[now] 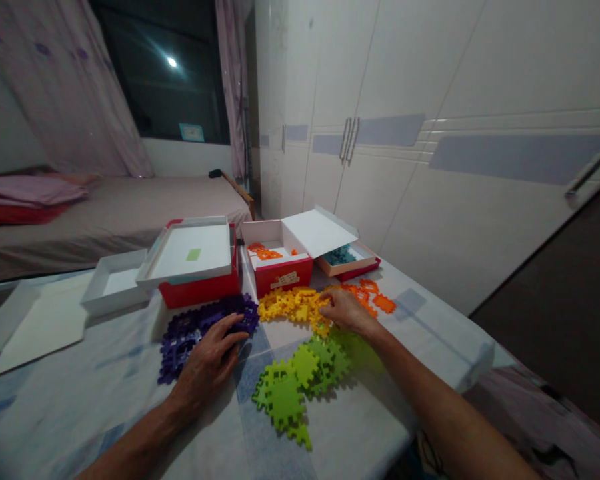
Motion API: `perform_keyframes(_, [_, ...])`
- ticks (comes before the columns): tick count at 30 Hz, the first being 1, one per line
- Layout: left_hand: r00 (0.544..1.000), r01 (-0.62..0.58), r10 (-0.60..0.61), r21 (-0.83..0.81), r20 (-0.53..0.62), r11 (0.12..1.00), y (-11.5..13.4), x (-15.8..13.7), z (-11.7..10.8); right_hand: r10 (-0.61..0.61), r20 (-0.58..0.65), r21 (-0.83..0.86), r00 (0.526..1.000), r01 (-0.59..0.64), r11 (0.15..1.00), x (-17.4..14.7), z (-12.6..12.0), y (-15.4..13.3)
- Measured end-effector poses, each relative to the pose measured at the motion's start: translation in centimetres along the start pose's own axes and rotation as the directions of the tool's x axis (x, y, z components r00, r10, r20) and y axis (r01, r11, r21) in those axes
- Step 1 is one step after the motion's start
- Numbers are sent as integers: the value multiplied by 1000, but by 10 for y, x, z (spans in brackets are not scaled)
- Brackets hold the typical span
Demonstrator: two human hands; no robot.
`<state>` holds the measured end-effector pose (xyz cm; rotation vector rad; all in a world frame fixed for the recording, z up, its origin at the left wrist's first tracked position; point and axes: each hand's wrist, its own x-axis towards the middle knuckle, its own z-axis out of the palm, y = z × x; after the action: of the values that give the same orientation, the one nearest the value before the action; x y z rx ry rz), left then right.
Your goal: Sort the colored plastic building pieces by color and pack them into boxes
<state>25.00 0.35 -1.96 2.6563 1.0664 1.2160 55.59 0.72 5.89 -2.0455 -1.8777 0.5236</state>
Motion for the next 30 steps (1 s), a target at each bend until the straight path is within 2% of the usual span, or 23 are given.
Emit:
perform_keyframes(2, [1000, 6, -6, -5, 1, 1000, 0, 0, 0, -17, 8, 172, 1000, 15, 985, 6, -2, -13])
perform_keyframes(4, [1000, 8, -8, -4, 5, 1000, -1, -1, 1, -69, 21, 366, 997, 56, 929, 13, -4, -25])
perform_keyframes(6, [1000, 2, -2, 7, 9, 1000, -2, -1, 0, -124, -13, 457, 992, 116, 882, 20, -6, -30])
perform_keyframes(8, [1000, -6, 6, 17, 9, 1000, -2, -1, 0, -136, -95, 340, 986, 160, 927, 24, -9, -26])
perform_keyframes(10, [1000, -5, 5, 16, 9, 1000, -2, -1, 1, -140, -110, 69, 984, 148, 987, 23, -13, -14])
perform_keyframes(12, [1000, 0, 0, 10, 10, 1000, -1, 0, 2, -139, -12, -163, 990, 135, 977, 19, -16, 0])
perform_keyframes(14, [1000, 1, -1, 7, 18, 1000, -1, 0, 2, -134, 108, -270, 985, 159, 950, 13, -16, 10])
perform_keyframes(16, [1000, 4, -4, 4, 23, 1000, -1, 0, 2, -144, 146, -306, 979, 183, 934, 9, -13, 15])
perform_keyframes(18, [1000, 10, -10, 1, 21, 1000, 0, -1, 2, -173, 123, -314, 977, 203, 928, 8, -7, 17])
perform_keyframes(22, [1000, 15, -16, 11, 22, 1000, 0, -1, 1, -256, -9, -269, 967, 245, 931, 15, 0, 16])
perform_keyframes(26, [1000, 5, -6, 18, 17, 1000, -1, 0, 1, -235, -175, -159, 956, 209, 965, 21, -3, 0])
perform_keyframes(28, [1000, -2, 2, 19, 12, 1000, -1, 0, 1, -245, -150, -97, 958, 233, 968, 23, -7, -11])
perform_keyframes(30, [1000, -2, 2, 17, 2, 1000, 0, 0, 0, -251, -92, -133, 964, 238, 962, 26, -10, -18])
